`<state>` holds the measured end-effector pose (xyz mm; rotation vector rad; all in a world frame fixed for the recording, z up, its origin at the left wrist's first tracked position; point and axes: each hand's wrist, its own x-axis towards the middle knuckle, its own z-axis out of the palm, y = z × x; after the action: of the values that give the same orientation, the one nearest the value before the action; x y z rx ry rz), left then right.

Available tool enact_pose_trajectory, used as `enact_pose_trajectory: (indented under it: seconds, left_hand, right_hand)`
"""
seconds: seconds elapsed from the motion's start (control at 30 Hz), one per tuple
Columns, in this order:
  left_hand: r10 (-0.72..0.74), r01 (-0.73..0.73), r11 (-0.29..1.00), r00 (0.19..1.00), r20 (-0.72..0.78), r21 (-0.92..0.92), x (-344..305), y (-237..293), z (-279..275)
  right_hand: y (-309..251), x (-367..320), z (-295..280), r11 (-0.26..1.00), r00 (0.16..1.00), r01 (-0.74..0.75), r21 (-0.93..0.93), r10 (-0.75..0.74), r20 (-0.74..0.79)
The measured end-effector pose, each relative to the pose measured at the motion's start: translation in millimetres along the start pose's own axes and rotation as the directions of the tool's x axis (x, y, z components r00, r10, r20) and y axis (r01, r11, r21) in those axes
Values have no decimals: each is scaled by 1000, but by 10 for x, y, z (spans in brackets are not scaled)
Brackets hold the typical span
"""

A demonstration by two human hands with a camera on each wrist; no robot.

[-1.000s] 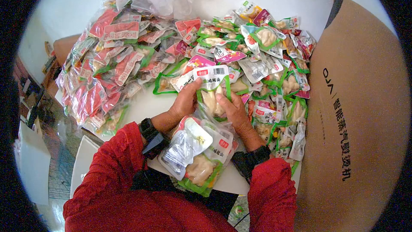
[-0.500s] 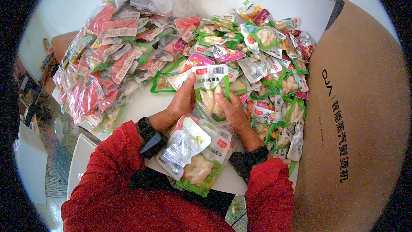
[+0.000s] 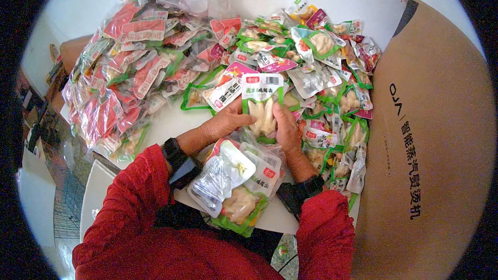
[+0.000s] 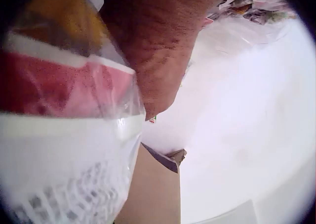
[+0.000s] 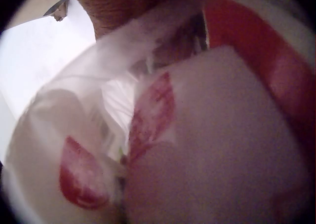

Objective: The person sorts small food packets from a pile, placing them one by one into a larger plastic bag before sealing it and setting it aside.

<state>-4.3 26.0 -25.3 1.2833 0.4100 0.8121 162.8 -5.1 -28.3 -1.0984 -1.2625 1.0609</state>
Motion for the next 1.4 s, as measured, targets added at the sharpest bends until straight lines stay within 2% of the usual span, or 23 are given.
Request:
enact_pose_trajectory:
  seconds: [0.03, 0.1, 0.23, 0.3, 0.43, 0.53, 0.6, 0.83, 0.9, 1.0, 1.13, 1.2, 1.4]
  left_hand:
    - [0, 0, 1000, 1000, 0, -2, 0, 11, -8]
    - [4, -6, 1000, 999, 50, 25, 1, 28, -20]
    - [-31, 32, 999, 997, 68, -16, -4, 33, -26]
    - [-30, 31, 999, 998, 52, -21, -5, 23, -28]
    - [-56, 59, 996, 998, 37, -68, -3, -10, -56]
    - [-95, 98, 989, 995, 33, -110, 15, -62, -95]
    - [-124, 122, 985, 992, -10, -122, 28, -88, -111]
    - [-140, 138, 989, 989, -39, -48, 47, -113, -153]
    - [-136, 135, 989, 991, -12, -64, 48, -112, -156]
    - [-142, 141, 989, 990, -14, -42, 44, -95, -152]
    - [-140, 140, 990, 990, -13, -31, 25, -48, -129]
    - [-164, 166, 985, 985, -49, 47, 11, -16, -122]
    - [-130, 131, 991, 991, -27, 16, 43, -103, -167]
  right_hand:
    - [-31, -12, 9, 1000, 1000, -1, -1, 1, 0]
    - [-111, -50, 30, 991, 999, 13, -136, -19, -42]
    - [-87, -30, 32, 983, 996, 80, -165, -85, -25]
    - [0, 10, 4, 1000, 1000, -2, -12, 3, 26]
    - [17, 14, -15, 998, 998, -61, 6, 60, 22]
    - [9, 14, -8, 999, 999, -45, 14, 44, 29]
    - [44, 35, -13, 997, 995, 78, -26, -77, 63]
    - [71, 63, -34, 993, 988, 120, -9, -118, 97]
    - [29, 45, -37, 986, 986, 141, -92, -131, 106]
    - [52, 50, -44, 994, 987, 107, -25, -103, 126]
    - [57, 51, -37, 993, 988, 112, -29, -108, 113]
    - [50, 51, -30, 992, 985, 124, -4, -122, 122]
    - [102, 64, -33, 993, 988, 108, 47, -112, 108]
